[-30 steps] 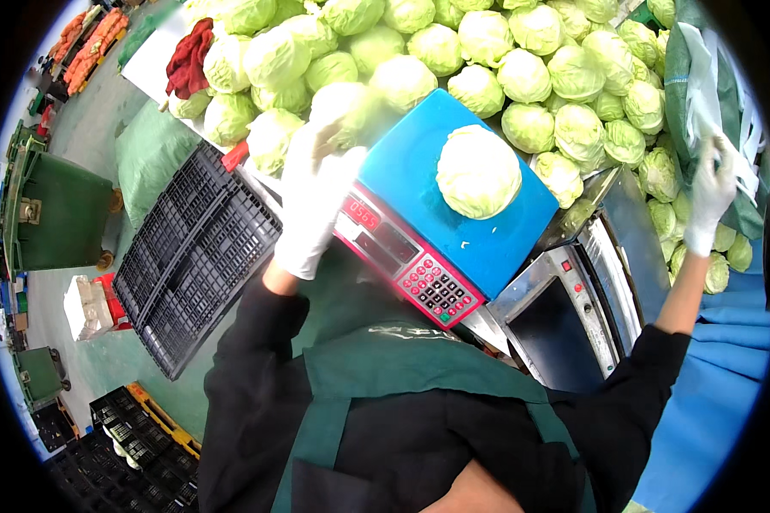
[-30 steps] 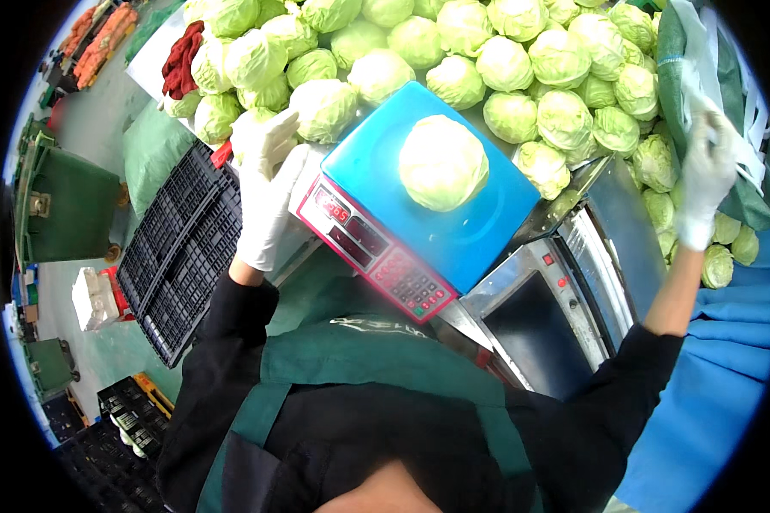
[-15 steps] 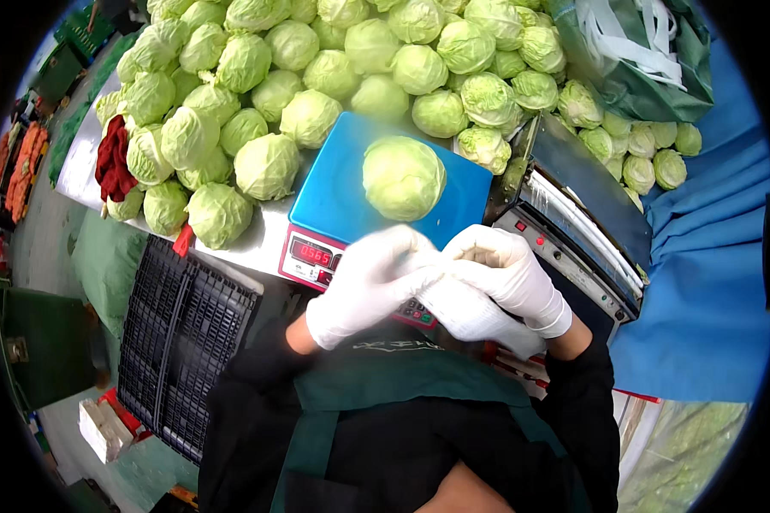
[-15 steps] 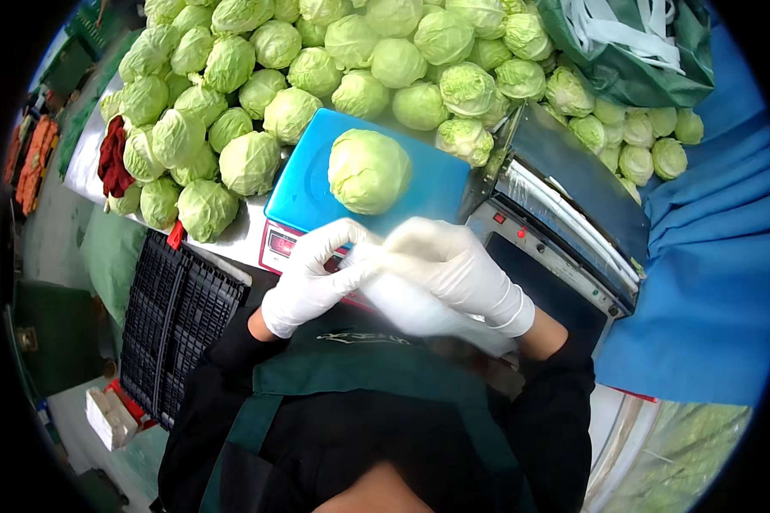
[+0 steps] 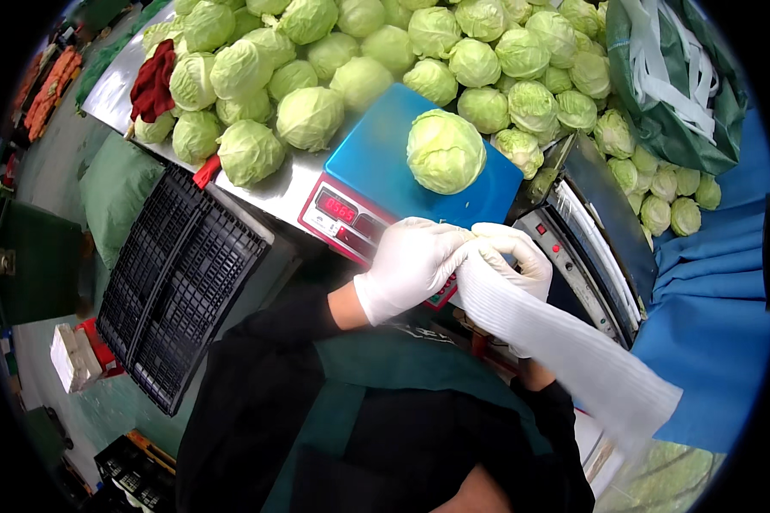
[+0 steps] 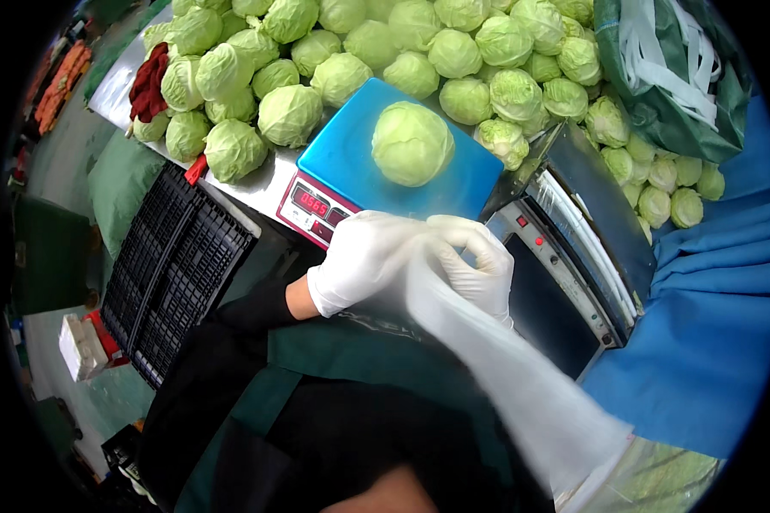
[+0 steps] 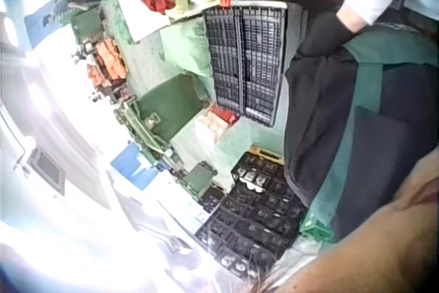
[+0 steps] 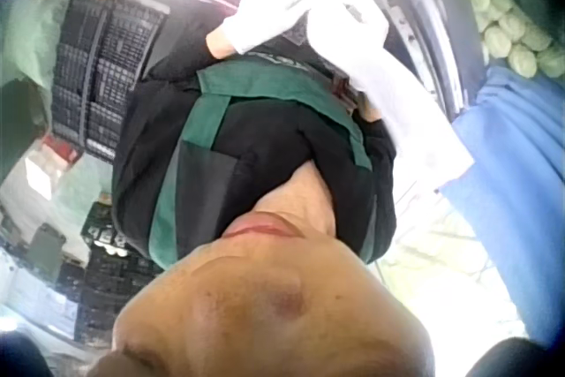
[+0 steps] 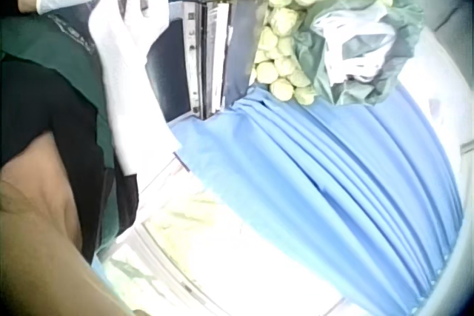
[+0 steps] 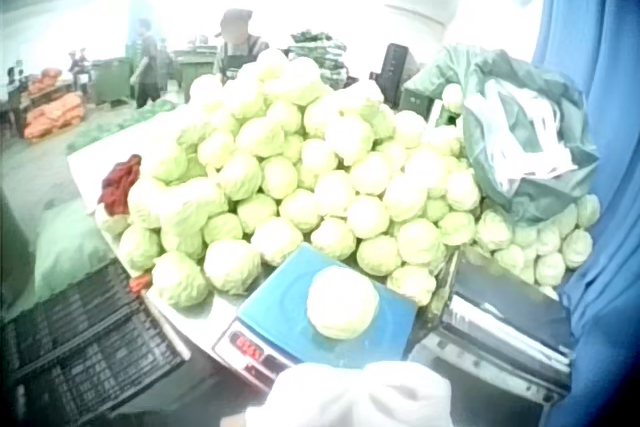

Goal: The person weighs cabbages on a digital scale, slides them into mesh netting, seals the netting with plastic wrap using a heat-sealing machine, and places the packaged cabbages into a plastic crate.

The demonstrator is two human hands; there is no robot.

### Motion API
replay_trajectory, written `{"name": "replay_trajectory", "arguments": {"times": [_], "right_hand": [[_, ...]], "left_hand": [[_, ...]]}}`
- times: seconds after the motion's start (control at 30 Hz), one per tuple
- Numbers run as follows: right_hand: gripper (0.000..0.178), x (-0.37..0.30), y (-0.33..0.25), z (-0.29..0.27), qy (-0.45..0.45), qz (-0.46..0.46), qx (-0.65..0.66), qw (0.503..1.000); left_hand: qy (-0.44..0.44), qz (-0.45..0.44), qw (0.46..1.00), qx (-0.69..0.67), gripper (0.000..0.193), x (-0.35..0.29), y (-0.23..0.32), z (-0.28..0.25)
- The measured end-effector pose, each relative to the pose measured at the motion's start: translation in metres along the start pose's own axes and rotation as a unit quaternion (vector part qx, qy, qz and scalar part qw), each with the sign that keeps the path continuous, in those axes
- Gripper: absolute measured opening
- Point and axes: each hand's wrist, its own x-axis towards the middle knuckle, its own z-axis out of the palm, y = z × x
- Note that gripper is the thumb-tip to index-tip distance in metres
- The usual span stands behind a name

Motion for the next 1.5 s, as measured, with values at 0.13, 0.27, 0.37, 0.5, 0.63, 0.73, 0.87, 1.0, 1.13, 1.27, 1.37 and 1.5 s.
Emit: {"name": "replay_trajectory", "arguments": {"times": [0.13,0.27,0.37,0.5,0.63,0.73,0.87,1.0,1.13,1.27,1.37,1.5], "right_hand": [[0.006,-0.01,0.015,-0.005,0.033,0.021,0.075,0.996],[0.014,-0.029,0.064,-0.006,0.003,0.194,0.453,0.87],[0.034,-0.031,0.047,-0.011,0.012,0.24,0.615,0.751],[0.049,-0.053,0.057,0.001,-0.058,0.316,0.647,0.691],[0.008,-0.029,0.033,-0.02,-0.157,0.246,0.177,0.94],[0.026,0.012,0.019,-0.041,-0.01,0.133,0.251,0.959],[0.039,0.023,-0.006,-0.044,0.018,0.088,0.353,0.931],[0.025,0.018,0.001,-0.017,-0.11,0.209,0.179,0.955],[0.018,0.028,0.024,0.016,0.021,0.148,-0.095,0.984],[0.016,0.038,0.094,0.006,0.182,0.134,0.105,0.969],[0.01,0.044,0.102,0.01,0.237,0.168,0.251,0.924],[0.014,0.077,0.096,0.028,0.214,0.17,0.286,0.918]], "left_hand": [[0.067,-0.014,0.996,0.055,0.012,-0.004,0.007,0.014],[0.033,-0.29,0.902,-0.319,0.018,-0.019,0.0,0.029],[0.058,-0.388,0.705,-0.59,0.021,-0.022,-0.003,0.026],[0.034,-0.385,0.541,-0.747,0.019,-0.024,-0.03,0.015],[0.004,-0.361,0.535,-0.764,0.025,-0.004,-0.044,-0.013],[-0.136,-0.321,0.842,-0.412,0.027,0.021,-0.018,-0.056],[-0.156,-0.167,0.974,0.007,0.041,0.035,-0.045,-0.085],[0.038,-0.196,0.97,-0.135,0.018,0.04,-0.108,-0.092],[0.131,-0.216,0.885,-0.391,0.022,0.033,-0.094,-0.067],[-0.079,-0.233,0.911,-0.332,0.019,0.01,-0.058,-0.05],[-0.03,-0.27,0.939,-0.208,0.036,0.011,-0.076,-0.054],[0.147,-0.191,0.957,-0.162,0.032,0.06,-0.114,-0.047]]}}
